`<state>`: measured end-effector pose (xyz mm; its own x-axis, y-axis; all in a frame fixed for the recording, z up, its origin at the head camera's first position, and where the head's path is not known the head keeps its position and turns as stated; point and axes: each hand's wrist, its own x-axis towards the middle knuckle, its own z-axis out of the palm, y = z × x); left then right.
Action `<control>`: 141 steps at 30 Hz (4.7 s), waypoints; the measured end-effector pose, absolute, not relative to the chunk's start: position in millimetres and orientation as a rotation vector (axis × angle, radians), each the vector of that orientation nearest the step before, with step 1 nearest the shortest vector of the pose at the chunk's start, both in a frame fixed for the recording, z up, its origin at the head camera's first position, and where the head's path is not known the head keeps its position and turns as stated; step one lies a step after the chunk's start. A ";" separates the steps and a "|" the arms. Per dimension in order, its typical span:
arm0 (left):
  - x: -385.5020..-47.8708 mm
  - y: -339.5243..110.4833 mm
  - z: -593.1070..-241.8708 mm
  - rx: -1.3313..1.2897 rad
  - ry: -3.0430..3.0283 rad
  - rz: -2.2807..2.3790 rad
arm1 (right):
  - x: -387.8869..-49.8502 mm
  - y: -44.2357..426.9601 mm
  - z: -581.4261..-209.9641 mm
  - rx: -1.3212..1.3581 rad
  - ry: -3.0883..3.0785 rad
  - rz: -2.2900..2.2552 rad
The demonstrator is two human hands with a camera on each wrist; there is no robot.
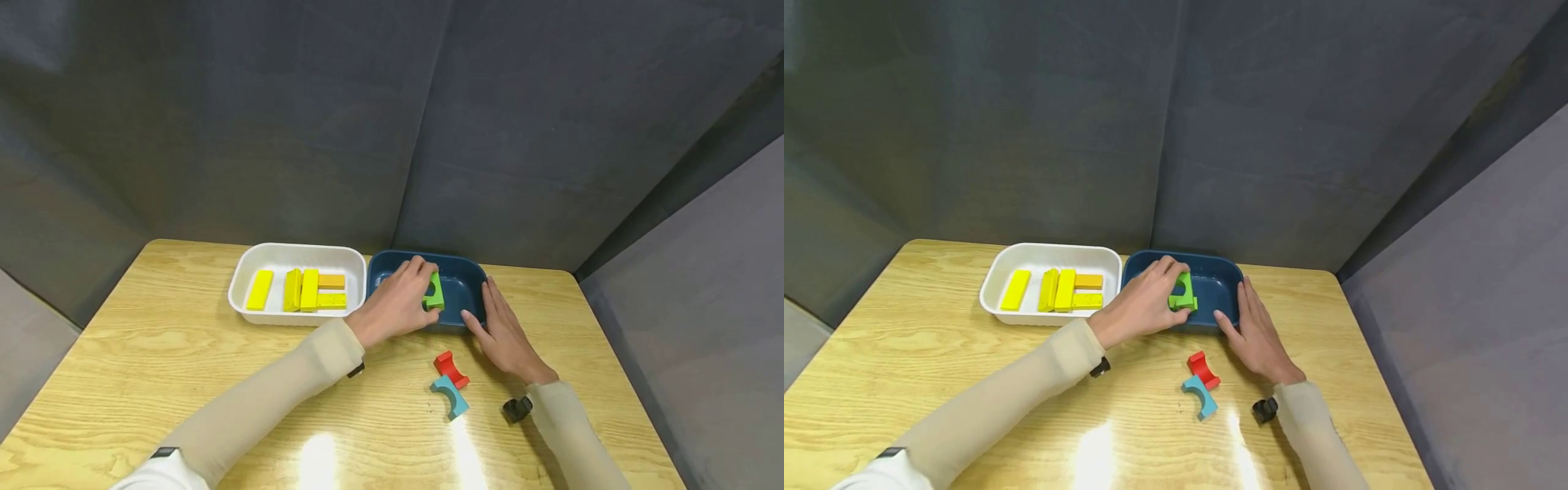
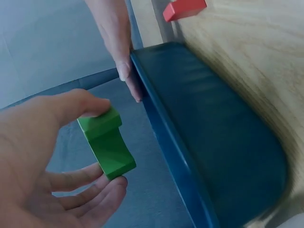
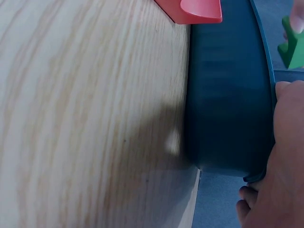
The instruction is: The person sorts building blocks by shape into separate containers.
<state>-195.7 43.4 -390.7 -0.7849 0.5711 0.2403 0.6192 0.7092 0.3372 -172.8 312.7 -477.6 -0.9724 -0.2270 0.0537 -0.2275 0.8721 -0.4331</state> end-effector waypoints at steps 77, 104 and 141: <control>-223.4 56.4 -417.3 -0.771 -2.948 -0.403 | -172.5 311.3 -477.2 0.356 -3.028 0.696; -175.1 33.3 -407.4 -0.842 -2.812 -0.508 | -172.4 311.3 -477.2 0.357 -3.022 0.696; -89.4 41.1 -437.8 -1.155 -2.807 -0.687 | -174.2 311.2 -477.8 0.355 -3.025 0.706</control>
